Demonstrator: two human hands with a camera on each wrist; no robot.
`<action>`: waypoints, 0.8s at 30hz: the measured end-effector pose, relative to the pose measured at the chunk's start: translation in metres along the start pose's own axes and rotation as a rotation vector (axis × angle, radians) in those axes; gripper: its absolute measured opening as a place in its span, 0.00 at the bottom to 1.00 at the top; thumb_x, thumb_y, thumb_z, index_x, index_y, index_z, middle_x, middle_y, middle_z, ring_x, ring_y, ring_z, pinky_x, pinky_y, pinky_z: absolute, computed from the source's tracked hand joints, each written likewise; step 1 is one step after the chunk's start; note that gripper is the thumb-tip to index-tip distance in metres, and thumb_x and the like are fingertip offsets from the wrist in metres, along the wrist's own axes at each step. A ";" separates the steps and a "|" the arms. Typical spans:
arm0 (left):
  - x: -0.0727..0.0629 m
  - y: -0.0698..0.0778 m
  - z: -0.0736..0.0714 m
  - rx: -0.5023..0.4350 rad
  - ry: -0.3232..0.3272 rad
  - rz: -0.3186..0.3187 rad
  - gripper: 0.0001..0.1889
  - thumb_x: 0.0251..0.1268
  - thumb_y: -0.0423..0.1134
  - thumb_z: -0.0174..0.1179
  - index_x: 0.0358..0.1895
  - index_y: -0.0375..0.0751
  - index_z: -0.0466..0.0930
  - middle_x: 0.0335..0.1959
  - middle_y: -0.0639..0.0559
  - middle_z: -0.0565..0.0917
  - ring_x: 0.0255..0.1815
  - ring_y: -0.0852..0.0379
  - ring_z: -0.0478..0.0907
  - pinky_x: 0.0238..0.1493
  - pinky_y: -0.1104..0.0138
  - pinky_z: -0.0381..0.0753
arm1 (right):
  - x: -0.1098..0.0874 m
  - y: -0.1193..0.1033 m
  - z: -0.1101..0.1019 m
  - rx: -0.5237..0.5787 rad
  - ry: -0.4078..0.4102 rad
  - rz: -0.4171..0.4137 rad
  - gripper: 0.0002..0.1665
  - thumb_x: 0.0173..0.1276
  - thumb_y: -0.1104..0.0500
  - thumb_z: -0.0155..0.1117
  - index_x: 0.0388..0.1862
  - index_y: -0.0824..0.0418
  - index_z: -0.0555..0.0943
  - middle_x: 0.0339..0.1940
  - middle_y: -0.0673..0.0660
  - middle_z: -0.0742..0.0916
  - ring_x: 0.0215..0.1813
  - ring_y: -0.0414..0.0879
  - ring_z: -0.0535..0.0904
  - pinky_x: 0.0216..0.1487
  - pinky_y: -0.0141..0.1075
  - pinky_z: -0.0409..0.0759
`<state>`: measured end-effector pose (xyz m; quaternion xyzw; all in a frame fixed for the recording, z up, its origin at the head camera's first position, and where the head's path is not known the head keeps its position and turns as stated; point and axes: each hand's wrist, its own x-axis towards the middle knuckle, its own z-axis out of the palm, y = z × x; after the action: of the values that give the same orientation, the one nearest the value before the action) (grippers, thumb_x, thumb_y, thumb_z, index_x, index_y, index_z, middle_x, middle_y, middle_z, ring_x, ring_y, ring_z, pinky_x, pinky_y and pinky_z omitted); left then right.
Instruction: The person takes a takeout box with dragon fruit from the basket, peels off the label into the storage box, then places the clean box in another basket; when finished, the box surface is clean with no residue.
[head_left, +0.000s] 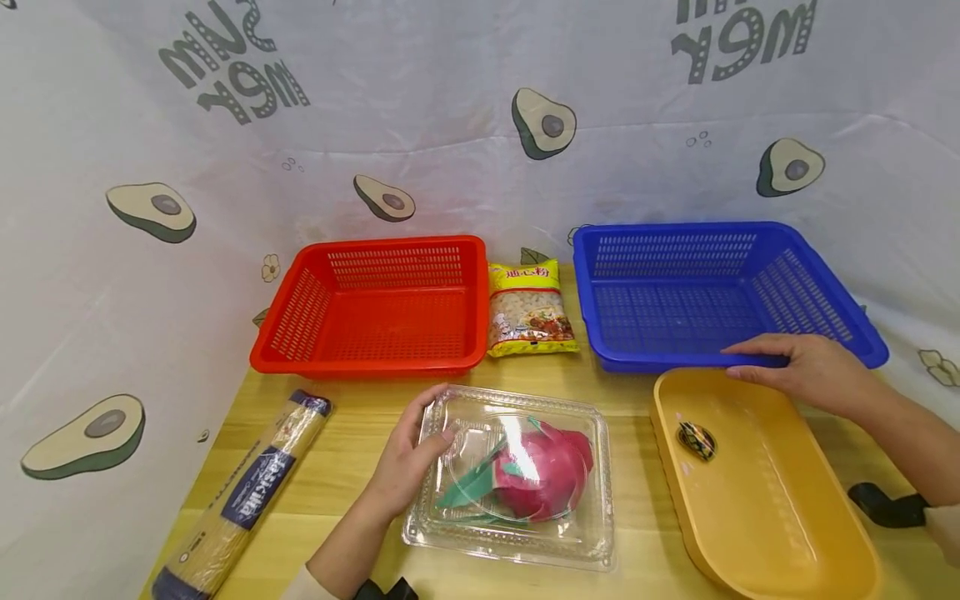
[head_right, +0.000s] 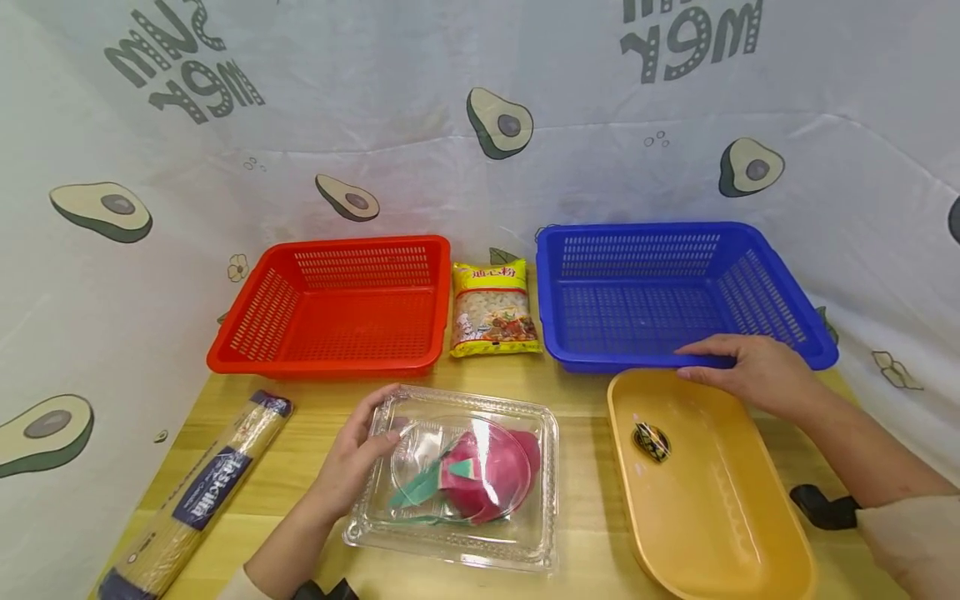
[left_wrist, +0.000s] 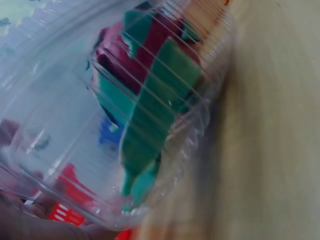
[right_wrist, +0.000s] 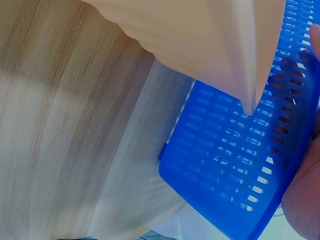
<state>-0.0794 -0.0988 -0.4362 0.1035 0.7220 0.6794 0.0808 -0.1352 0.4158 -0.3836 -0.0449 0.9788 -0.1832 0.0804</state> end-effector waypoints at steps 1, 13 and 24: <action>0.000 0.004 -0.001 0.006 -0.006 0.006 0.31 0.71 0.32 0.55 0.76 0.46 0.62 0.73 0.41 0.69 0.70 0.45 0.66 0.67 0.58 0.73 | 0.000 -0.001 0.000 0.002 0.002 0.003 0.33 0.69 0.37 0.67 0.62 0.57 0.84 0.62 0.75 0.82 0.64 0.80 0.72 0.53 0.70 0.72; 0.012 0.056 0.004 0.064 0.009 0.070 0.29 0.73 0.33 0.53 0.75 0.48 0.62 0.76 0.48 0.66 0.78 0.49 0.60 0.78 0.45 0.59 | -0.002 -0.001 0.000 0.002 -0.003 0.014 0.32 0.69 0.38 0.67 0.62 0.57 0.84 0.61 0.73 0.83 0.63 0.79 0.74 0.51 0.68 0.75; 0.056 0.106 0.016 -0.088 0.058 -0.034 0.28 0.73 0.39 0.50 0.75 0.51 0.61 0.66 0.46 0.73 0.51 0.45 0.79 0.50 0.54 0.88 | -0.002 -0.003 -0.001 -0.006 -0.001 0.013 0.32 0.69 0.37 0.67 0.62 0.57 0.84 0.61 0.75 0.83 0.63 0.80 0.73 0.53 0.71 0.73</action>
<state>-0.1252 -0.0634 -0.3301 0.0676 0.6950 0.7118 0.0758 -0.1336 0.4139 -0.3810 -0.0389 0.9795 -0.1797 0.0821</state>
